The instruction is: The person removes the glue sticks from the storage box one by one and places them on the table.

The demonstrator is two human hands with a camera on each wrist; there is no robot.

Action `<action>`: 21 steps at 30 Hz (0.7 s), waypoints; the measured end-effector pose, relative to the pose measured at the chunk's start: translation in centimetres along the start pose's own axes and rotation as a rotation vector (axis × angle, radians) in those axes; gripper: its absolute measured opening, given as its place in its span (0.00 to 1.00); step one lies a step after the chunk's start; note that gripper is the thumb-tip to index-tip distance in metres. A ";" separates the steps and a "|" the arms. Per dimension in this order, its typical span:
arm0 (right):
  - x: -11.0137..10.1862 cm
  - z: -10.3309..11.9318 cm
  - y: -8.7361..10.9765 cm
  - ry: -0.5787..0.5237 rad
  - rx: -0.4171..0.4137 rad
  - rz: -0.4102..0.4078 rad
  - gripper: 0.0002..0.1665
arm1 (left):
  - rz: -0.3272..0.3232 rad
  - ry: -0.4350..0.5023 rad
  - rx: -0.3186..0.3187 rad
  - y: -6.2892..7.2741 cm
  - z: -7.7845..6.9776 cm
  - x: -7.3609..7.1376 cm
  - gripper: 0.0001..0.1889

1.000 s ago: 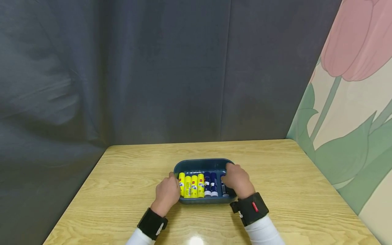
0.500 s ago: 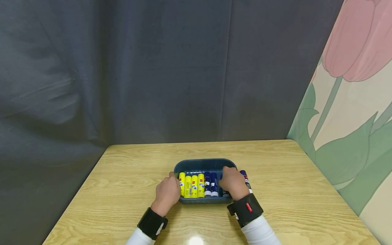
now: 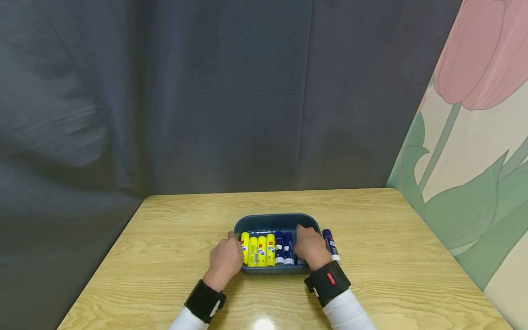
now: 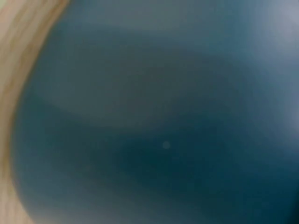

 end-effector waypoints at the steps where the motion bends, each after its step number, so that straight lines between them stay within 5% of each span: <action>1: 0.1 0.0 0.0 0.002 -0.001 -0.001 0.31 | -0.001 -0.001 0.001 0.0 0.0 0.0 0.20; 21: 0.4 0.2 -0.1 0.085 -0.007 -0.013 0.34 | -0.006 0.012 0.000 -0.1 0.1 0.1 0.20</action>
Point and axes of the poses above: each hand's wrist, its own y-axis away from the middle knuckle, its own x-axis out of the palm, z = x × y, the point moved 6 cm from there along -y, towards the middle knuckle, and after that the axes turned 1 degree about -z, right-handed, at the moved point
